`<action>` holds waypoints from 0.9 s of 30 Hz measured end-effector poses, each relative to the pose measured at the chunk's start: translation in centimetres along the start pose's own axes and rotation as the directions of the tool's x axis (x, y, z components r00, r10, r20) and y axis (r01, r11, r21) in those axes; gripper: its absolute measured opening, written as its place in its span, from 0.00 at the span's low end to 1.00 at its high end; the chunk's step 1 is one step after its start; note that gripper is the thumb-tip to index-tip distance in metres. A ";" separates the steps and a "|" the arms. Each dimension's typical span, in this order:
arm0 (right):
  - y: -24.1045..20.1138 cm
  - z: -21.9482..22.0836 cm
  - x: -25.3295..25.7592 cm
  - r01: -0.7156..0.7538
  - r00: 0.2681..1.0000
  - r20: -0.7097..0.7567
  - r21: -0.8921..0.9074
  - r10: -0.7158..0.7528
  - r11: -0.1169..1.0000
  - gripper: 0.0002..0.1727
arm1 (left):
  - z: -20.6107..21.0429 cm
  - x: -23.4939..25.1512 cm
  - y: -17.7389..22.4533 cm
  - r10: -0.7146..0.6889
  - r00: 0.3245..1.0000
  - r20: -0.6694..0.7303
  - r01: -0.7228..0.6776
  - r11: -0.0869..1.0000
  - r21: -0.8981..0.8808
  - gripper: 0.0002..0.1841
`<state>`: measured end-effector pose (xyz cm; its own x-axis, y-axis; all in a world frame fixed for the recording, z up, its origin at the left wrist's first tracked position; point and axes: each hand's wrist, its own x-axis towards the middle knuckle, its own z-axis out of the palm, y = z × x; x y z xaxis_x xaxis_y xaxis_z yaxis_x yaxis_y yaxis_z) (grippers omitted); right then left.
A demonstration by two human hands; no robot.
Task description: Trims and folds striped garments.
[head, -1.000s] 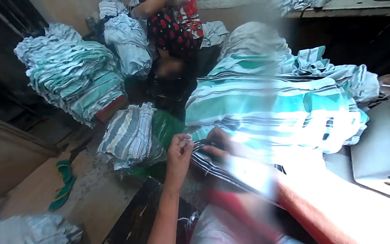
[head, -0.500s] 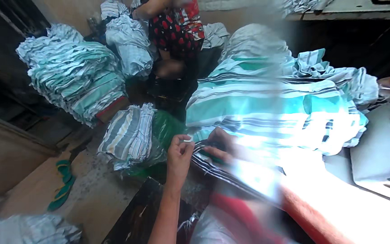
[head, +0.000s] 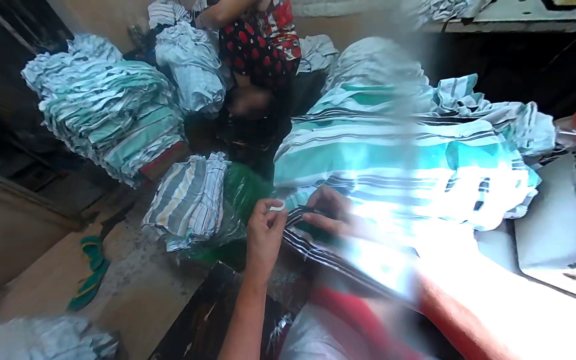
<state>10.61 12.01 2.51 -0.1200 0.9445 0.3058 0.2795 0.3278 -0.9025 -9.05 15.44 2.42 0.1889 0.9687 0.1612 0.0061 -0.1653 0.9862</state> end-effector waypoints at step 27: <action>0.7 -1.5 0.5 -0.001 0.941 -0.327 0.268 0.091 0.963 0.07 | 1.5 -4.2 -4.6 0.649 0.744 0.155 -0.608 0.564 0.558 0.21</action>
<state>12.18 12.74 2.46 0.2237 0.9260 0.3042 0.0141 0.3090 -0.9510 -8.43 11.81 -2.84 0.2969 0.5851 0.7547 0.4365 -0.7861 0.4377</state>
